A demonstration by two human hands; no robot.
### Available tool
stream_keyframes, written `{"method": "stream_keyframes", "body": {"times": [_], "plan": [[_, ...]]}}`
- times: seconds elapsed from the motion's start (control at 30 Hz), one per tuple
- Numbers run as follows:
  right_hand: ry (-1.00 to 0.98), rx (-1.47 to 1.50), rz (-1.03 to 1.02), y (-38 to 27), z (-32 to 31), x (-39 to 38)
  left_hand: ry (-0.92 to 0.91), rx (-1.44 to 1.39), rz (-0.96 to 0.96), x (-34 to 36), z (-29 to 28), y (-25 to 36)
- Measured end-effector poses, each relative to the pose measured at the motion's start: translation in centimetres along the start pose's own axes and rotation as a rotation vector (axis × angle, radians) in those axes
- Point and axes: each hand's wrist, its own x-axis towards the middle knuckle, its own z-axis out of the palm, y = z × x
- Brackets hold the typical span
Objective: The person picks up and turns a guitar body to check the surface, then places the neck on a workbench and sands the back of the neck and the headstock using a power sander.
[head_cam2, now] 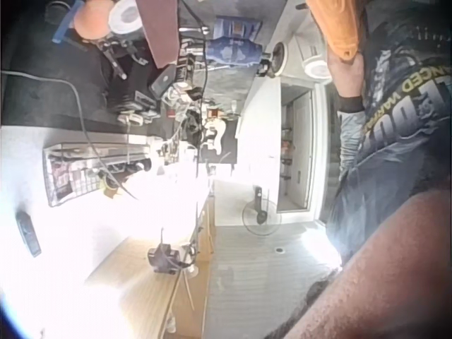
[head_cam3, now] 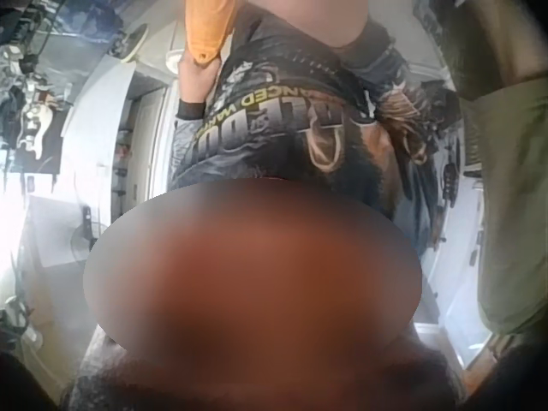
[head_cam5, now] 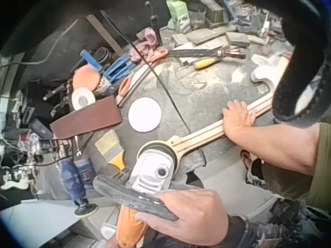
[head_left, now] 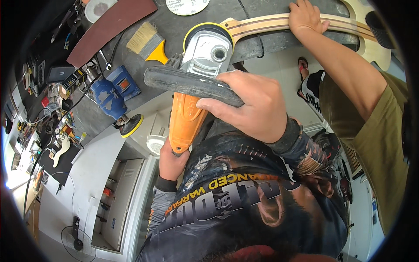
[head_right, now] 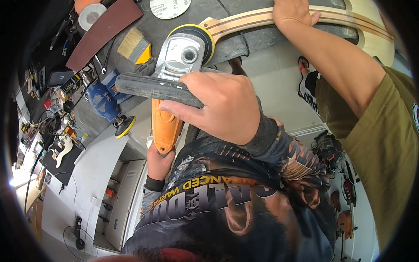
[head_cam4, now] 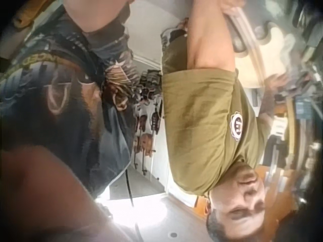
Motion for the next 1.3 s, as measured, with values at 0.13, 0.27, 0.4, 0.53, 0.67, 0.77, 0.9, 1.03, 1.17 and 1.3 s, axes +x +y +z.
{"method": "stream_keyframes", "body": {"times": [0.13,0.27,0.4,0.53,0.67,0.77,0.9,1.03,1.17,1.3], "plan": [[-0.033,0.019,0.002,-0.3,-0.5,0.9,0.035,-0.011,-0.008,-0.2,0.7,-0.3],[-0.097,0.002,0.083,-0.6,-1.8,1.0,0.025,-0.022,0.026,-0.6,2.0,0.5],[-0.203,-0.021,0.059,-1.5,-1.1,0.6,0.096,-0.079,-0.022,-2.5,3.2,-0.3],[-0.251,0.017,-0.088,-2.1,1.8,0.6,0.149,-0.142,-0.085,-5.3,4.7,-3.0],[-0.319,0.018,-0.169,-3.8,4.5,0.6,0.246,-0.208,-0.140,-8.1,5.8,-4.8],[-0.358,0.042,-0.230,-4.8,6.3,0.1,0.324,-0.245,-0.171,-10.3,7.2,-5.7],[-0.414,0.084,-0.253,-5.4,7.0,0.3,0.383,-0.312,-0.219,-11.2,8.4,-6.2],[-0.523,0.095,-0.252,-4.9,5.6,1.8,0.389,-0.285,-0.252,-10.6,8.8,-4.4],[-0.474,0.157,-0.263,-3.6,5.2,1.6,0.442,-0.302,-0.239,-10.2,10.0,-3.0],[-0.465,0.180,-0.256,-2.7,4.6,1.7,0.431,-0.280,-0.237,-9.8,10.9,-2.5]]}}
